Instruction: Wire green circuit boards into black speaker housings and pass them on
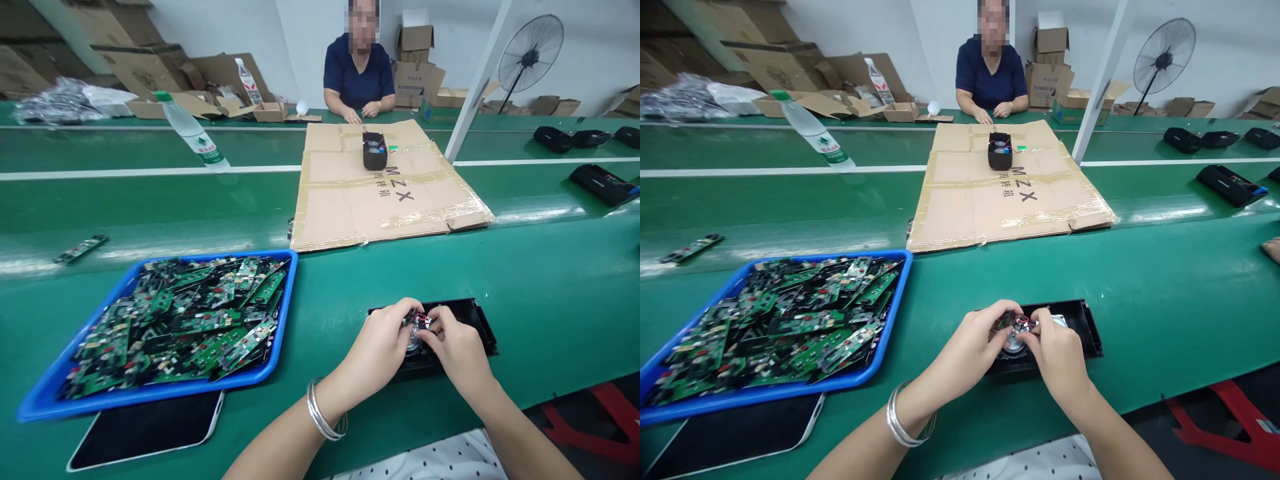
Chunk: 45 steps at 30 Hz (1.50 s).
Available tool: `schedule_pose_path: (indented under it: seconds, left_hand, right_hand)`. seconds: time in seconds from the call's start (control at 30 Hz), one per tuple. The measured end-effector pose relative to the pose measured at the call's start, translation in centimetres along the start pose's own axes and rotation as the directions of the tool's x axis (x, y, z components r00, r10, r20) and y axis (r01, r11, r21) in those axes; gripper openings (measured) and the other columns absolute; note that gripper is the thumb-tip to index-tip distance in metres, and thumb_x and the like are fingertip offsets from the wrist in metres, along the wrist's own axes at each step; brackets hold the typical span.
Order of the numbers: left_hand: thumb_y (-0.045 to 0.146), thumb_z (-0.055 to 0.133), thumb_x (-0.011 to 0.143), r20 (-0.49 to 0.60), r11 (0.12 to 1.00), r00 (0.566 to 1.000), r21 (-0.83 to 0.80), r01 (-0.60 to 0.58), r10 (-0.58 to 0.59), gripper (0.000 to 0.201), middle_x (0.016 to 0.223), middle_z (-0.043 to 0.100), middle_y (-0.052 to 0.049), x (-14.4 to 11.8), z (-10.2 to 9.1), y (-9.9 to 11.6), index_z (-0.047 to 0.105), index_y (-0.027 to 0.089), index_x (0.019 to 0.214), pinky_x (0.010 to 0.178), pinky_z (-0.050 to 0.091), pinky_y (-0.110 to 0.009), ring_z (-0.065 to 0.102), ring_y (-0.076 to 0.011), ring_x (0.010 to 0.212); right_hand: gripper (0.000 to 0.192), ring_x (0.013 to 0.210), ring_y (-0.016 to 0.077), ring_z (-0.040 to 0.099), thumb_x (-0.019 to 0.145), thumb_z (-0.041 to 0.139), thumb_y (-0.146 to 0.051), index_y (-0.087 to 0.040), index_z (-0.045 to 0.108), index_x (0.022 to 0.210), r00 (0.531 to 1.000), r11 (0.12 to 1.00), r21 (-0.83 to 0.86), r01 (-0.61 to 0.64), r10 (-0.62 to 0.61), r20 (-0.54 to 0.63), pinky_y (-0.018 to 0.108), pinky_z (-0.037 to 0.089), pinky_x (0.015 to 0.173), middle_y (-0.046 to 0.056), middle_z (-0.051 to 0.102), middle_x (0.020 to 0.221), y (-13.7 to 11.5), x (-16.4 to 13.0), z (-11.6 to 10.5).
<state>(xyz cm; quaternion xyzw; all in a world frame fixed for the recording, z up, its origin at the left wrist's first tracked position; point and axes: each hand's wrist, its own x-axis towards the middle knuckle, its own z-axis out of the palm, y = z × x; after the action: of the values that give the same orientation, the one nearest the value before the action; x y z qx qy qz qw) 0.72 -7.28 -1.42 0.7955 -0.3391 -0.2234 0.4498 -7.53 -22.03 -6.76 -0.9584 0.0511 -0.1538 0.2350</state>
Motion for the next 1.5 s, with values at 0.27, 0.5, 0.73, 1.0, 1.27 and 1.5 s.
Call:
schedule_pose_path:
  seconds: [0.27,0.5,0.73,1.0,1.27,1.5]
  left_hand:
    - [0.007,0.038,0.084,-0.039,0.996,0.998,-0.083,0.043,-0.046,0.028,0.089,0.064,0.001,-0.1,0.7,-0.1,0.054,0.024,0.099,0.059,0.042,-0.02,0.06,-0.0132,0.074]
    - [0.015,0.049,0.082,0.051,0.922,0.985,-0.346,0.174,-0.167,0.025,0.082,0.062,0.001,0.4,-0.3,-0.6,0.05,0.023,0.106,0.056,0.049,-0.021,0.061,-0.0108,0.059]
    - [0.019,0.062,0.078,0.04,0.984,0.999,-0.177,-0.018,0.026,0.035,0.094,0.062,-0.002,0.2,-2.2,-0.8,0.057,0.023,0.113,0.054,0.048,-0.017,0.06,-0.0104,0.069]
    - [0.014,0.047,0.089,-0.124,0.962,0.955,-0.006,-0.273,0.27,0.028,0.105,0.062,-0.004,0.5,-2.1,-1.0,0.062,0.024,0.11,0.073,0.053,-0.025,0.061,-0.0127,0.085]
    - [0.017,0.046,0.091,-0.101,0.85,0.862,0.261,-0.458,0.496,0.02,0.098,0.065,-0.006,0.7,-2.0,-1.7,0.063,0.017,0.101,0.074,0.052,-0.026,0.061,-0.0147,0.086]
    - [0.02,0.049,0.087,-0.218,0.858,0.912,0.467,-0.215,0.348,0.008,0.081,0.062,-0.004,0.4,-0.3,-1.3,0.055,0.016,0.084,0.062,0.049,-0.027,0.057,-0.0162,0.071]
  right_hand:
    - [0.015,0.069,0.0161,0.061,0.092,0.046,-0.023,-0.019,0.058,0.099,0.998,0.99,0.143,-0.015,0.007,0.054,0.025,0.045,0.06,0.003,0.065,0.085,-0.3,-0.1,-0.1]
    - [0.022,0.069,0.0172,0.055,0.09,0.05,-0.028,-0.018,0.054,0.109,0.996,0.979,0.203,0.004,-0.023,0.089,0.026,0.042,0.059,0.004,0.059,0.084,-0.3,0.3,0.4]
    - [0.025,0.07,0.014,0.048,0.093,0.042,-0.035,-0.017,0.057,0.083,0.914,0.894,0.438,-0.089,-0.101,0.392,0.024,0.041,0.063,0.003,0.05,0.082,0.6,1.4,-2.2]
    - [0.034,0.104,0.0185,0.044,0.095,0.039,-0.043,-0.02,0.064,0.1,0.813,0.78,0.609,-0.145,-0.257,0.523,0.033,0.032,0.1,0.006,0.047,0.109,2.3,2.2,-3.4]
    - [0.037,0.119,0.0215,0.037,0.095,0.04,-0.043,-0.016,0.064,0.089,0.745,0.681,0.71,-0.179,-0.377,0.55,0.033,0.03,0.104,0.007,0.046,0.12,3.1,2.3,-3.1]
    - [0.036,0.096,0.0175,0.046,0.095,0.039,-0.042,-0.017,0.058,0.079,0.829,0.771,0.61,-0.186,-0.21,0.519,0.033,0.034,0.099,0.006,0.048,0.099,1.5,1.6,-3.0]
